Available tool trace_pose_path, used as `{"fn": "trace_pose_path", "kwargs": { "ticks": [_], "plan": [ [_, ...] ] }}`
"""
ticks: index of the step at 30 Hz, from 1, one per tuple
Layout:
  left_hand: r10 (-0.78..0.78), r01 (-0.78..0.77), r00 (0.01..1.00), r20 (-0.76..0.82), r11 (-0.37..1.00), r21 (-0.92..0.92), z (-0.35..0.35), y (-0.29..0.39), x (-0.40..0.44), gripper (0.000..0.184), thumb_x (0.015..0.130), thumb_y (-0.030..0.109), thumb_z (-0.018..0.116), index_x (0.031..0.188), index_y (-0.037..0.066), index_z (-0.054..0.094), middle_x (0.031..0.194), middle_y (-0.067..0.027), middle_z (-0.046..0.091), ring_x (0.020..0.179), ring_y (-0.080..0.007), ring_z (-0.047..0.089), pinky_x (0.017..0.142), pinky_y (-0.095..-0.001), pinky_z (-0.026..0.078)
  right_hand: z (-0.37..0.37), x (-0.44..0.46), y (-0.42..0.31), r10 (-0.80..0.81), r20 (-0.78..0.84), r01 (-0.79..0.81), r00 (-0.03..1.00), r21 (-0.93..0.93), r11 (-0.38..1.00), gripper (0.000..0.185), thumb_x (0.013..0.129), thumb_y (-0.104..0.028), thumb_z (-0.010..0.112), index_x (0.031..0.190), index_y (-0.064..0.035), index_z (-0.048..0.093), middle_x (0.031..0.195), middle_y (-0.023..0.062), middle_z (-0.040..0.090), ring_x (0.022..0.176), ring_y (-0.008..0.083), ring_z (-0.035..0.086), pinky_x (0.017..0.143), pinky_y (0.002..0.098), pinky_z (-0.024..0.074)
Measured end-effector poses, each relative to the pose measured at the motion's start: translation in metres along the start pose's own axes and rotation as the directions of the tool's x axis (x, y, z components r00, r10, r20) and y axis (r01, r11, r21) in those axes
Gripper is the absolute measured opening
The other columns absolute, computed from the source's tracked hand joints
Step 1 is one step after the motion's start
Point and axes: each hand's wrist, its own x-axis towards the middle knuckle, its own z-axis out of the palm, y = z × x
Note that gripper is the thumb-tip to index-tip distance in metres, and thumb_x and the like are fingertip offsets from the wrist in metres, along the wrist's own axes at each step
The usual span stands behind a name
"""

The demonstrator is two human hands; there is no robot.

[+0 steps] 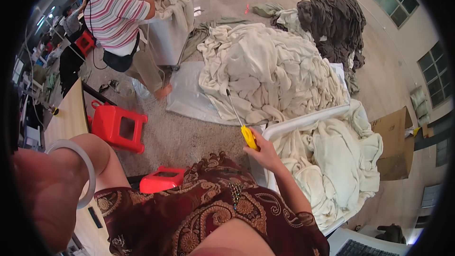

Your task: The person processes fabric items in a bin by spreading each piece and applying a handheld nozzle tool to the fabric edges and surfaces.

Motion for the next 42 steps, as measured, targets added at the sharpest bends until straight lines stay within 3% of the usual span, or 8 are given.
{"fn": "trace_pose_path", "kwargs": {
  "ticks": [12, 15, 17, 19, 36, 37, 39, 42],
  "plan": [
    [-0.011, 0.015, 0.998, -0.063, 0.998, 0.062, -0.008, -0.029, -0.001, 0.017, 0.082, 0.006, 0.039, 0.098, -0.002, 0.038, 0.087, -0.0181, 0.043, 0.071, -0.0276, 0.048, 0.057, -0.0322, 0.044, 0.008, -0.003, 0.009, 0.066, -0.021, -0.067, 0.998, -0.041, 0.997, 0.063, 0.074, -0.02, 0.065, 0.125, -0.0029, 0.033, 0.088, 0.0112, 0.057, 0.079, 0.0131, 0.054, 0.073, 0.0255, 0.0431],
    [0.028, -0.023, 0.996, -0.087, 0.998, 0.056, -0.006, -0.031, -0.007, 0.018, 0.083, 0.006, 0.039, 0.099, -0.002, 0.038, 0.088, -0.0183, 0.043, 0.073, -0.0278, 0.048, 0.058, -0.0323, 0.044, 0.012, 0.005, 0.011, 0.035, -0.038, -0.039, 0.999, -0.095, 0.995, 0.063, 0.074, -0.011, 0.063, 0.128, -0.0025, 0.03, 0.084, 0.0039, 0.057, 0.075, 0.0082, 0.052, 0.07, 0.0226, 0.0425],
    [0.031, -0.027, 0.995, -0.098, 0.999, 0.044, -0.001, -0.035, -0.011, 0.019, 0.083, 0.006, 0.039, 0.1, -0.001, 0.038, 0.089, -0.0184, 0.043, 0.074, -0.028, 0.048, 0.058, -0.0324, 0.044, 0.011, 0.002, 0.012, 0.09, -0.008, -0.09, 0.996, -0.037, 0.995, 0.063, 0.073, -0.021, 0.065, 0.125, -0.0031, 0.034, 0.093, 0.013, 0.056, 0.082, 0.013, 0.054, 0.074, 0.0257, 0.0427],
    [0.031, -0.028, 0.995, -0.098, 0.999, 0.04, 0.002, -0.041, -0.014, 0.019, 0.083, 0.006, 0.038, 0.1, -0.001, 0.037, 0.09, -0.0185, 0.043, 0.075, -0.0282, 0.048, 0.059, -0.0325, 0.045, 0.006, 0.008, 0.003, 0.134, 0.003, -0.133, 0.991, -0.088, 0.987, 0.063, 0.073, -0.022, 0.065, 0.125, -0.0031, 0.034, 0.095, 0.0137, 0.056, 0.084, 0.0137, 0.054, 0.076, 0.0259, 0.0422],
    [-0.039, 0.039, 0.997, -0.073, 0.999, -0.004, 0.014, -0.056, -0.013, 0.023, 0.084, 0.007, 0.036, 0.106, -0.001, 0.035, 0.099, -0.0194, 0.042, 0.083, -0.0296, 0.049, 0.065, -0.0332, 0.046, 0.018, 0.025, 0.028, 0.082, 0.017, -0.082, 0.997, 0.001, 0.997, 0.063, 0.073, -0.021, 0.065, 0.125, -0.0054, 0.035, 0.096, 0.0121, 0.056, 0.085, 0.0134, 0.055, 0.077, 0.0265, 0.0427],
    [-0.027, 0.027, 0.997, -0.078, 1.0, -0.005, 0.014, -0.056, -0.014, 0.024, 0.084, 0.007, 0.036, 0.107, -0.001, 0.035, 0.099, -0.0195, 0.042, 0.084, -0.0297, 0.049, 0.065, -0.0333, 0.046, 0.018, 0.027, 0.027, 0.031, 0.006, -0.03, 1.0, -0.12, 0.992, 0.064, 0.073, -0.022, 0.065, 0.126, -0.0065, 0.034, 0.097, 0.0121, 0.056, 0.087, 0.0138, 0.055, 0.078, 0.0275, 0.0425],
    [-0.029, 0.028, 0.995, -0.093, 0.999, -0.016, 0.013, -0.057, -0.017, 0.024, 0.085, 0.007, 0.036, 0.108, 0.0, 0.035, 0.1, -0.0196, 0.042, 0.085, -0.0299, 0.049, 0.066, -0.0333, 0.046, 0.02, 0.028, 0.029, 0.104, 0.045, -0.104, 0.994, -0.002, 0.995, 0.061, 0.075, -0.012, 0.064, 0.126, -0.0041, 0.032, 0.088, 0.0035, 0.056, 0.082, 0.0084, 0.052, 0.075, 0.0228, 0.0411],
    [-0.055, 0.053, 0.995, -0.085, 0.998, -0.024, 0.015, -0.058, -0.016, 0.025, 0.085, 0.007, 0.035, 0.109, 0.0, 0.034, 0.102, -0.0197, 0.042, 0.086, -0.0302, 0.049, 0.067, -0.0335, 0.047, 0.023, 0.029, 0.035, 0.025, 0.042, -0.024, 0.999, -0.043, 0.999, 0.061, 0.075, -0.013, 0.064, 0.126, -0.0051, 0.032, 0.088, 0.0037, 0.054, 0.08, 0.0089, 0.05, 0.075, 0.0223, 0.0402]
  ]
}}
